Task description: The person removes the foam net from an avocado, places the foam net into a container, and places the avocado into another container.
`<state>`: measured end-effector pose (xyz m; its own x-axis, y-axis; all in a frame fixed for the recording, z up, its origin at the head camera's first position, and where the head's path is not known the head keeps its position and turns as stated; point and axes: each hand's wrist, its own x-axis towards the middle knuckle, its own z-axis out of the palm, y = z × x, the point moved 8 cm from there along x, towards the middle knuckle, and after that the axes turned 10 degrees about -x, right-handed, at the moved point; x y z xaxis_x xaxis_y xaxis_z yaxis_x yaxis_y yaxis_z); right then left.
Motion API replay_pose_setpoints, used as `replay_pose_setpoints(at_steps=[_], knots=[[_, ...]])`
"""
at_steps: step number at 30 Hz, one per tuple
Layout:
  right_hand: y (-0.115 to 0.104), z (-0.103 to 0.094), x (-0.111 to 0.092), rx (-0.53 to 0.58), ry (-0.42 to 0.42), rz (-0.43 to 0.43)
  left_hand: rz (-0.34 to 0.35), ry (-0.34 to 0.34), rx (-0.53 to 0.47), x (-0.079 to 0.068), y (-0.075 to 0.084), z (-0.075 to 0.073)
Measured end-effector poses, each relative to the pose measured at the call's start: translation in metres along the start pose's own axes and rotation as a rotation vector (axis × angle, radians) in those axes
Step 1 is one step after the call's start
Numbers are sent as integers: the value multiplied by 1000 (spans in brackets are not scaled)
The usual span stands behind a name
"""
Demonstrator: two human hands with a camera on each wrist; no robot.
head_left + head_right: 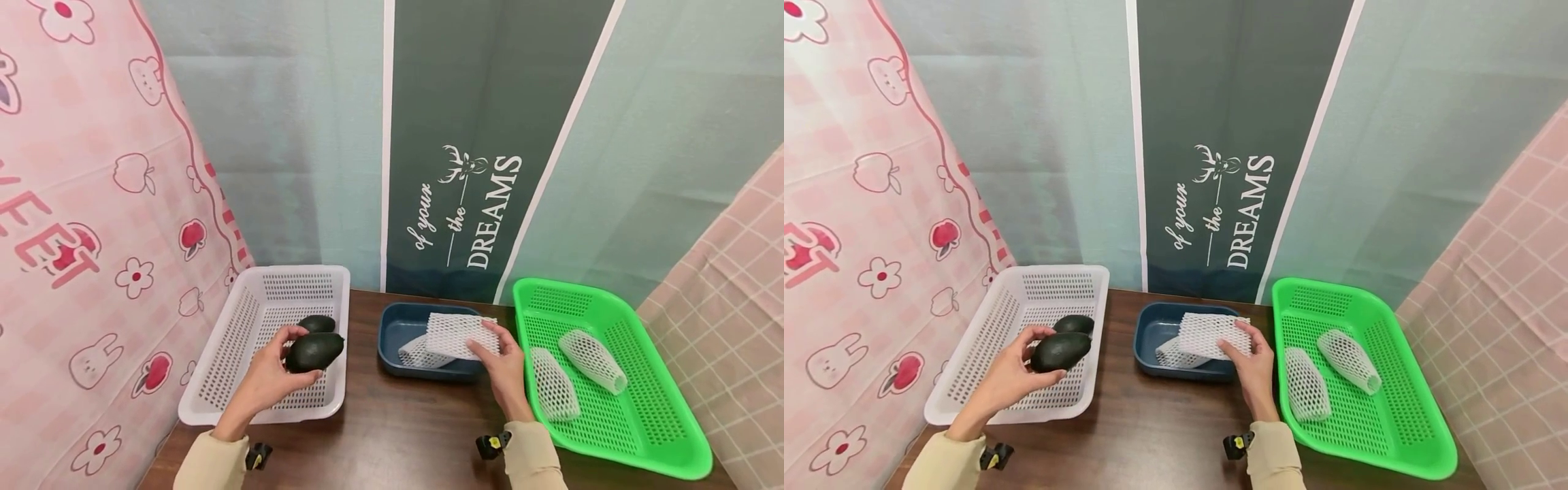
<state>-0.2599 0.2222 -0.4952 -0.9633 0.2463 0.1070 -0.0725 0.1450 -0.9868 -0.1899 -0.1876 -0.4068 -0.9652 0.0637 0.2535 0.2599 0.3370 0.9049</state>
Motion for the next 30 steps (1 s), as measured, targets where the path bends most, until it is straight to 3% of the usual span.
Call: replay_pose_setpoints(at_steps=[6, 12, 17, 26, 30], knots=[[11, 6, 4, -22, -18, 65, -1, -16, 40, 22, 0, -6], [18, 14, 9, -71, -41, 92, -68, -5, 43, 43, -12, -20], [23, 19, 13, -121, -59, 117, -118, -35, 31, 56, -27, -23], [26, 24, 20, -187, -57, 133, -201, -252, 88, 62, -64, -11], [25, 25, 21, -207, -57, 136, -188, -337, 102, 64, -70, -5]])
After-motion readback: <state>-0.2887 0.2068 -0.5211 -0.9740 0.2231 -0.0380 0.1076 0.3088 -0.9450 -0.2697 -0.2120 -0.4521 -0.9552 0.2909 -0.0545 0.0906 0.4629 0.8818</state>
